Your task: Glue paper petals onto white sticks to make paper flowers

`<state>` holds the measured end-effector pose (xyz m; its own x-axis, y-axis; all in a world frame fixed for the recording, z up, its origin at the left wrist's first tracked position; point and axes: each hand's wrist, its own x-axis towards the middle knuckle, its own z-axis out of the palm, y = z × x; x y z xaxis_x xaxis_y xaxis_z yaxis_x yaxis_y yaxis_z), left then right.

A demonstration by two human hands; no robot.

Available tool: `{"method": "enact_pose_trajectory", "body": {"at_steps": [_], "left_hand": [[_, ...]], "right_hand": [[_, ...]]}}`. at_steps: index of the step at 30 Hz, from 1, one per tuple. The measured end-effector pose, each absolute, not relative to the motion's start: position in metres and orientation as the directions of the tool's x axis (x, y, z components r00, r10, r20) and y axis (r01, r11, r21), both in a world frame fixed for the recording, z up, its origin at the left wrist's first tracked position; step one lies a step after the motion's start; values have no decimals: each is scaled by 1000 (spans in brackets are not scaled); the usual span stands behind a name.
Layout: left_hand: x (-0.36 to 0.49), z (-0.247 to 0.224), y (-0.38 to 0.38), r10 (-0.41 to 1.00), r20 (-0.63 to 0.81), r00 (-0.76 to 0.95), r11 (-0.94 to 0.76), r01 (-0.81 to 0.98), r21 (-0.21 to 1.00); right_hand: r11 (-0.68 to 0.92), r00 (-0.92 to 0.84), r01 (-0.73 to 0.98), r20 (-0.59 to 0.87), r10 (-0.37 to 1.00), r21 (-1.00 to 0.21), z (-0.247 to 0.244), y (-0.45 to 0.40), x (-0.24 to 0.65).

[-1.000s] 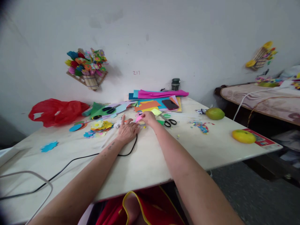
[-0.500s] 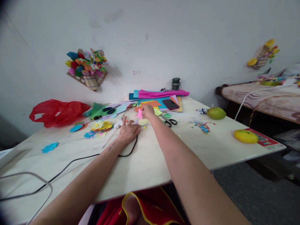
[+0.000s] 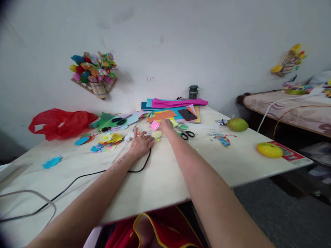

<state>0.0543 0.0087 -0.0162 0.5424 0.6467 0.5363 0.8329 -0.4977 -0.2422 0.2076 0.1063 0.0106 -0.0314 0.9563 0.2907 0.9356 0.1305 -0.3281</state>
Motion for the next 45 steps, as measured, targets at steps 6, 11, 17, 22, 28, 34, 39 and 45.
{"method": "enact_pose_trajectory", "body": {"at_steps": [6, 11, 17, 22, 28, 34, 39, 45], "left_hand": [[54, -16, 7, 621, 545, 564, -543, 811, -219], [55, -16, 5, 615, 584, 530, -516, 831, -210], [56, -19, 7, 622, 568, 538, -508, 830, -230], [55, -25, 12, 639, 549, 538, -499, 834, -235], [52, -25, 13, 669, 551, 499, -488, 854, -181], [53, -27, 14, 661, 547, 514, -500, 845, -189], [53, -25, 11, 663, 549, 508, -508, 845, -169], [53, -17, 4, 650, 543, 532, -546, 824, -153]], "right_hand": [[223, -97, 948, 463, 881, -226, 17, 91, 213], [233, -146, 950, 368, 918, -206, 20, 72, 222], [326, -318, 945, 180, 931, -21, 16, 54, 219], [359, -339, 929, 189, 922, -85, 9, 56, 218], [319, -289, 939, 208, 935, -128, 10, 59, 226], [379, -354, 920, 209, 912, -94, 8, 58, 227], [374, -336, 918, 242, 910, -133, 11, 57, 229], [353, -299, 915, 261, 918, -193, 15, 54, 237]]}}
